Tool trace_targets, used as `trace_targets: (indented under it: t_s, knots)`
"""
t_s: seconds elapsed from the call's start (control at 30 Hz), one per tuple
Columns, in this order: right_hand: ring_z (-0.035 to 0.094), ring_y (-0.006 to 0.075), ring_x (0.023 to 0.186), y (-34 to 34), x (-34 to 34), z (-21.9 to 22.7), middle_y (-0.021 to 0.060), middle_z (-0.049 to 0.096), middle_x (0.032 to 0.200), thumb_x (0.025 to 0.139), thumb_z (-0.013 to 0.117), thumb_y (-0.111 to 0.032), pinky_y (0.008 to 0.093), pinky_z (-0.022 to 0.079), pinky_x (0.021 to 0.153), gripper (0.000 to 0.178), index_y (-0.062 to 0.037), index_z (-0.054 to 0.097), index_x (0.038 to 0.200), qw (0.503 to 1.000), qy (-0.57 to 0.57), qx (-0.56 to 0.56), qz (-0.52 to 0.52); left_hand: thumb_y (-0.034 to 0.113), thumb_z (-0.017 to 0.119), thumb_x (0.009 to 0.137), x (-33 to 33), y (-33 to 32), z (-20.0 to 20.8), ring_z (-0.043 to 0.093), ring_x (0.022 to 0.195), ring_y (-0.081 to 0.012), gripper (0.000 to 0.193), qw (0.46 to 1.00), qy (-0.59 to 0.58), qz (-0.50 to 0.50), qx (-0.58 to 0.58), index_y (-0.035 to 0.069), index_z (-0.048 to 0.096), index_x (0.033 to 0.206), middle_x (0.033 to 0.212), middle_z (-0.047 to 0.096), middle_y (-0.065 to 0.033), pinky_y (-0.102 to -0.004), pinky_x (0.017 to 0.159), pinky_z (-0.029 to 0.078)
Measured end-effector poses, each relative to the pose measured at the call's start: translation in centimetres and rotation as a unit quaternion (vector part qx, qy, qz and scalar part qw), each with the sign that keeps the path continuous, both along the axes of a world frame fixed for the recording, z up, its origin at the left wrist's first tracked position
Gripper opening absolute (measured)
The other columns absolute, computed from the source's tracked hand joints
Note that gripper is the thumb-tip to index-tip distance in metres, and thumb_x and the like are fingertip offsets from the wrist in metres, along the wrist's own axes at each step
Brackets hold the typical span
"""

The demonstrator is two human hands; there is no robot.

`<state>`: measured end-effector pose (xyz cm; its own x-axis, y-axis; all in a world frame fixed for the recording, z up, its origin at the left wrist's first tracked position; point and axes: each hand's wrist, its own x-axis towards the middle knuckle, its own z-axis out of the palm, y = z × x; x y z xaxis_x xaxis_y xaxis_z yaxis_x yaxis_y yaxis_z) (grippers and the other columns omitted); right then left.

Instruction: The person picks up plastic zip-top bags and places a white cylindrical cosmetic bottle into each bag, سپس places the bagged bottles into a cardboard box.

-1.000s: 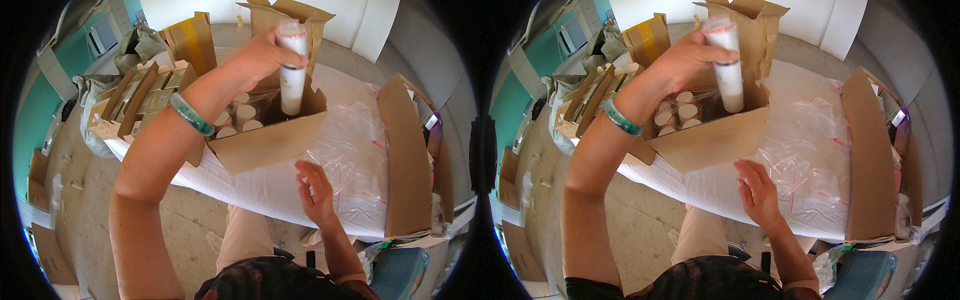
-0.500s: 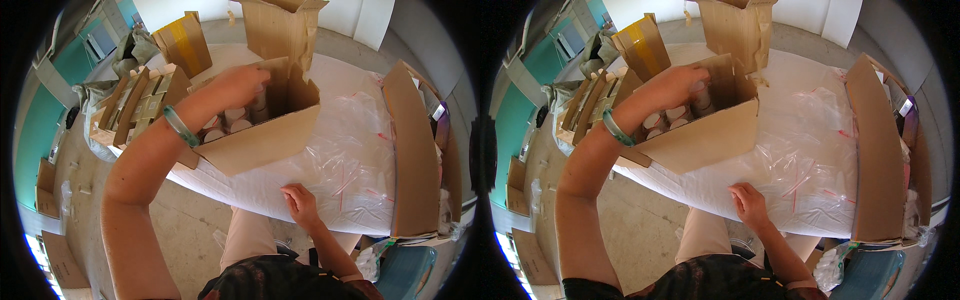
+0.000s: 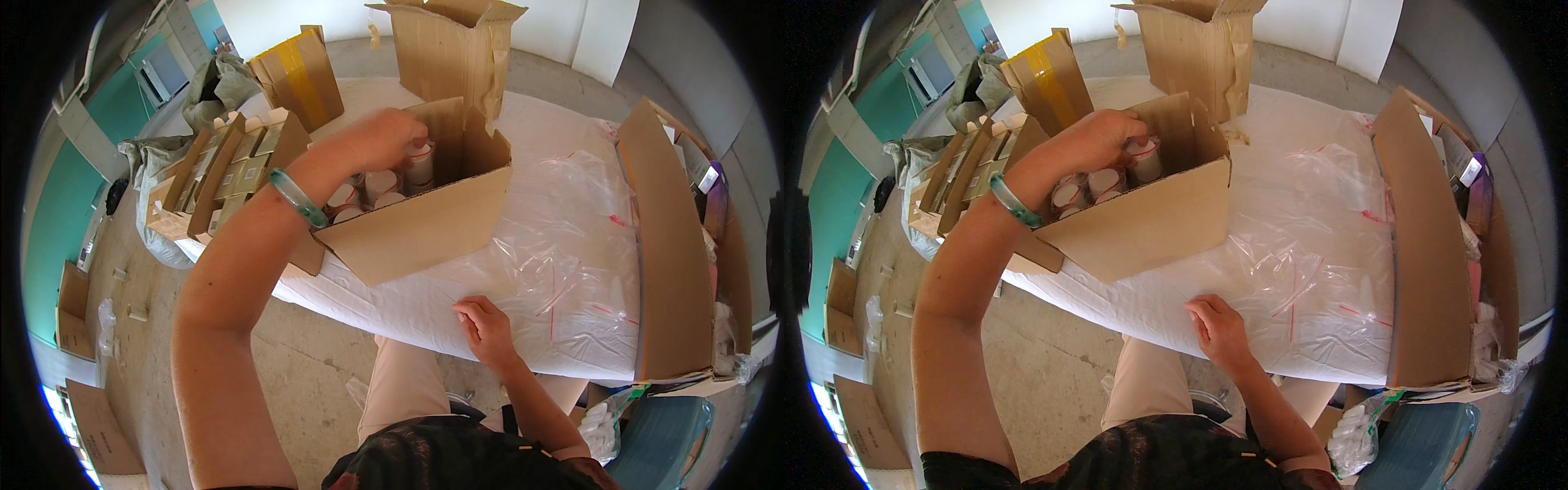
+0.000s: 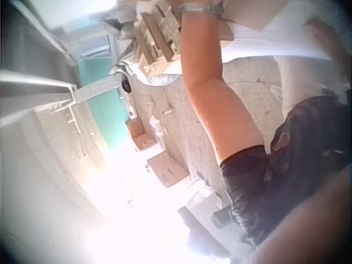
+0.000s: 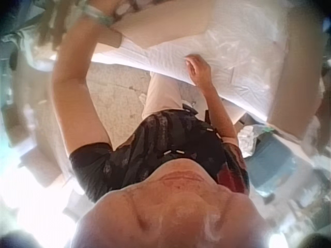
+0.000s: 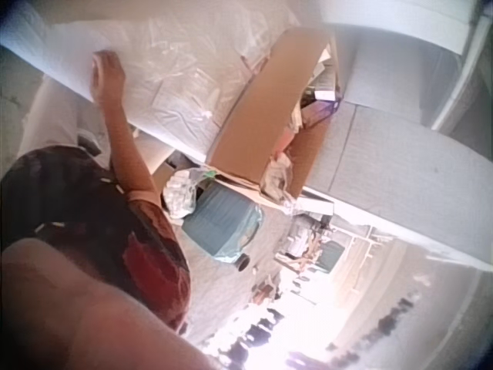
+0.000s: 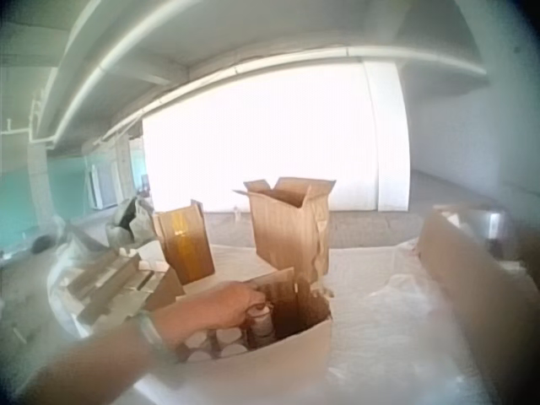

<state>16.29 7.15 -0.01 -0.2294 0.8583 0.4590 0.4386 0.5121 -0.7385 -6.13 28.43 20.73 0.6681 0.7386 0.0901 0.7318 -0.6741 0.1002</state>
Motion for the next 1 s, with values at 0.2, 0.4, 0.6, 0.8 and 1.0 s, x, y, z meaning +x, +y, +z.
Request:
trace_targets:
  t_s: [0.2,0.4,0.6,0.8,1.0]
  knots:
    - [0.063,0.0296,0.077,0.1,0.1,-0.4,0.0111,0.062,0.093,0.079,0.061,0.004,0.0351,0.052,0.066,0.019,-0.0043,0.061,0.096,1.0,-0.001,0.002,0.0,0.012,0.072,0.075,1.5,-1.1,0.1,0.059,0.092,-0.0353,0.03,0.999,0.024,0.015,0.043,0.008,0.061,0.102,0.096,0.063,-0.0152,-0.0429,0.076,0.048]
    - [0.063,0.0292,0.077,0.1,0.0,-0.1,0.0109,0.062,0.092,0.078,0.06,0.006,0.0343,0.052,0.066,0.019,-0.0041,0.061,0.095,1.0,0.008,0.0,0.0,0.013,0.069,0.075,1.7,-1.6,0.3,0.06,0.094,-0.0347,0.033,0.996,0.039,-0.039,0.063,0.011,0.063,0.108,0.1,0.062,-0.0137,-0.0416,0.081,0.048]
    - [0.063,0.0233,0.073,0.2,-0.2,-0.5,0.0116,0.062,0.093,0.08,0.059,0.009,0.0288,0.05,0.063,0.019,-0.0013,0.063,0.096,1.0,0.005,0.022,0.007,0.008,0.066,0.073,0.4,-0.3,-0.5,0.059,0.098,-0.0355,0.032,0.995,0.055,-0.056,0.059,0.008,0.066,0.105,0.104,0.06,-0.016,-0.0421,0.082,0.049]
    - [0.061,0.0221,0.069,0.3,0.3,-0.4,0.0111,0.062,0.092,0.081,0.058,0.008,0.0281,0.048,0.06,0.017,-0.0015,0.062,0.095,1.0,0.003,0.021,-0.003,0.003,0.068,0.072,2.1,-1.4,0.7,0.059,0.088,-0.0366,0.028,0.996,0.028,0.074,-0.031,0.006,0.065,0.101,0.096,0.057,-0.0166,-0.0415,0.074,0.05]
    - [0.06,0.022,0.069,-0.1,-0.3,-0.1,0.0109,0.061,0.091,0.082,0.056,0.008,0.0282,0.048,0.06,0.016,-0.0015,0.062,0.094,1.0,0.008,0.012,0.006,0.001,0.069,0.068,-0.9,1.4,-1.9,0.059,0.089,-0.0369,0.028,0.993,0.096,0.063,-0.01,0.006,0.067,0.096,0.098,0.058,-0.0164,-0.0416,0.072,0.05]
